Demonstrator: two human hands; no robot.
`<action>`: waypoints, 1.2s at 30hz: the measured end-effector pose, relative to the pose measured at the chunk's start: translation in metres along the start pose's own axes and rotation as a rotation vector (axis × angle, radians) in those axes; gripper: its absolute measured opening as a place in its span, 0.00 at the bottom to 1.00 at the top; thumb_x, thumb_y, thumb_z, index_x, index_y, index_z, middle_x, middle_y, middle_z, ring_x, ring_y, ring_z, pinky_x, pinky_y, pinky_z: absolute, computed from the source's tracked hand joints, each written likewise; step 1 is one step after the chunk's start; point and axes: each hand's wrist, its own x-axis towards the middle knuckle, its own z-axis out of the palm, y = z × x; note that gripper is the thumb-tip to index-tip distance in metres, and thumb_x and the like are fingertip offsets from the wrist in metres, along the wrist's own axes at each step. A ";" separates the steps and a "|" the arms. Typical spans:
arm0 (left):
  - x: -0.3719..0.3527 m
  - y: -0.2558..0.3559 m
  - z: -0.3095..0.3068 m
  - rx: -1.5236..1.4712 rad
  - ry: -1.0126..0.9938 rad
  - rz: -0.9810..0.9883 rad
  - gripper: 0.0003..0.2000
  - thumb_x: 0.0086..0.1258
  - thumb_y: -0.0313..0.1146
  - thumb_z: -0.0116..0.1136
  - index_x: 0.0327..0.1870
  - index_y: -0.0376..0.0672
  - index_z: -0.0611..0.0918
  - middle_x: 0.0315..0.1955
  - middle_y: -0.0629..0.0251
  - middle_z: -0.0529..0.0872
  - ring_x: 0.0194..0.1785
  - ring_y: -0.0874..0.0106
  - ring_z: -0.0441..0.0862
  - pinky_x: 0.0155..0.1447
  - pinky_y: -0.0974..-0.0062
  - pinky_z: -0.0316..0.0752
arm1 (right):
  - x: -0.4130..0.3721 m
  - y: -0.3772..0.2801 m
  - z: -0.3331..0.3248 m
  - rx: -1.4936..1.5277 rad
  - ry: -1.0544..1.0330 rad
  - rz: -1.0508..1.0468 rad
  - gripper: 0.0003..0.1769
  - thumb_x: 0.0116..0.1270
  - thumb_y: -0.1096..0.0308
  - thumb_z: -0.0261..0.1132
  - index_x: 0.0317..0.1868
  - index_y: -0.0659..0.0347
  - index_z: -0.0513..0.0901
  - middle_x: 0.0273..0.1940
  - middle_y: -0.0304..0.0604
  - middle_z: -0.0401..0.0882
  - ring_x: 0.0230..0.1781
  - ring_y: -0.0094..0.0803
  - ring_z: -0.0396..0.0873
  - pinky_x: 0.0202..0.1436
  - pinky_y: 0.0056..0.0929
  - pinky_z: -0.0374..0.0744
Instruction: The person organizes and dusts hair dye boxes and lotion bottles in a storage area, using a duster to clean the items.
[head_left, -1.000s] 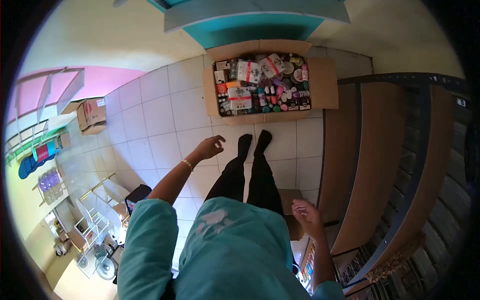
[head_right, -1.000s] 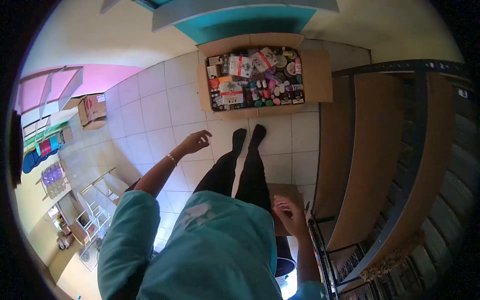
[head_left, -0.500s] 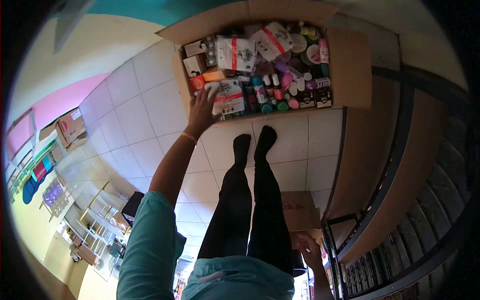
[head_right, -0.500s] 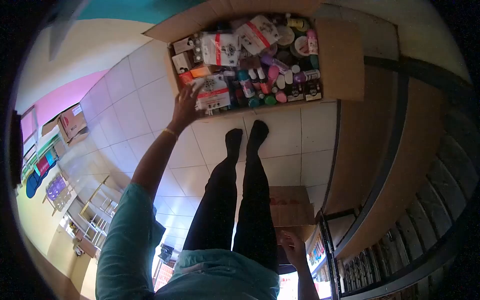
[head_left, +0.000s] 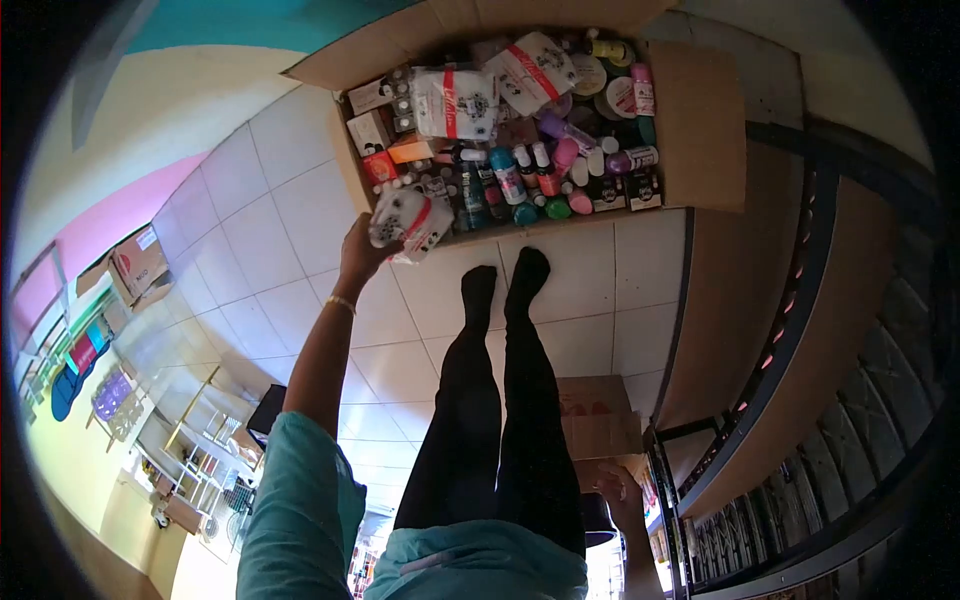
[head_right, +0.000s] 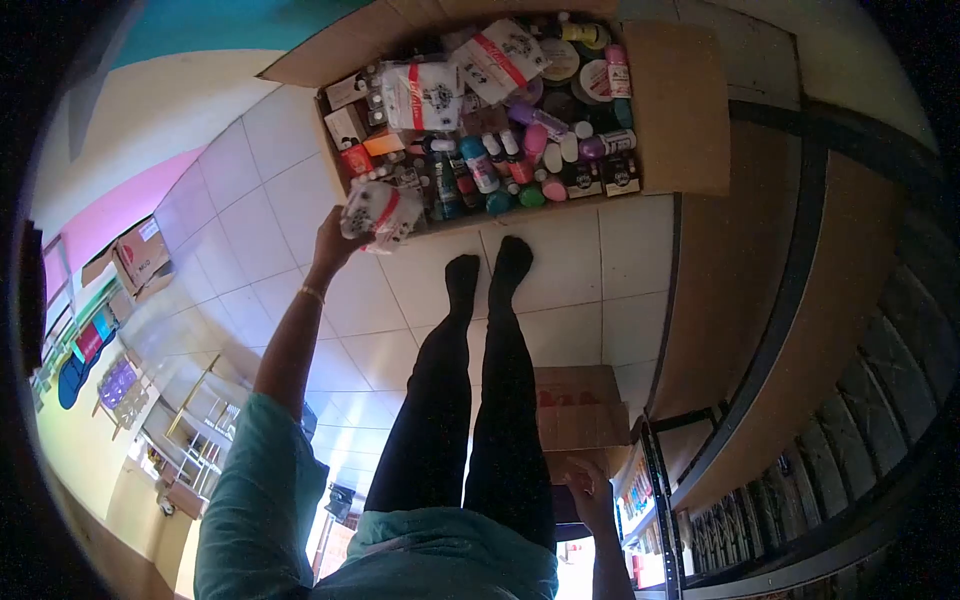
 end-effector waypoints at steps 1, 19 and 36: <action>-0.009 -0.004 -0.003 -0.052 0.066 -0.056 0.28 0.42 0.40 0.73 0.42 0.41 0.71 0.34 0.56 0.82 0.40 0.59 0.80 0.45 0.67 0.74 | 0.004 0.003 0.001 0.027 0.007 -0.021 0.17 0.62 0.65 0.61 0.50 0.63 0.73 0.43 0.44 0.76 0.42 0.28 0.76 0.45 0.26 0.76; 0.014 0.013 -0.018 -1.121 0.203 -0.146 0.24 0.52 0.31 0.68 0.49 0.43 0.71 0.41 0.64 0.80 0.44 0.72 0.79 0.47 0.75 0.75 | 0.028 -0.033 0.004 -0.050 0.005 -0.056 0.18 0.62 0.60 0.61 0.49 0.60 0.75 0.41 0.43 0.78 0.42 0.29 0.77 0.49 0.30 0.73; 0.018 0.004 0.050 -0.282 0.063 -0.083 0.34 0.43 0.43 0.72 0.52 0.40 0.71 0.43 0.58 0.81 0.47 0.67 0.78 0.52 0.71 0.71 | 0.027 -0.008 0.015 0.119 0.058 -0.013 0.17 0.62 0.63 0.61 0.49 0.61 0.73 0.41 0.44 0.77 0.43 0.31 0.76 0.49 0.30 0.73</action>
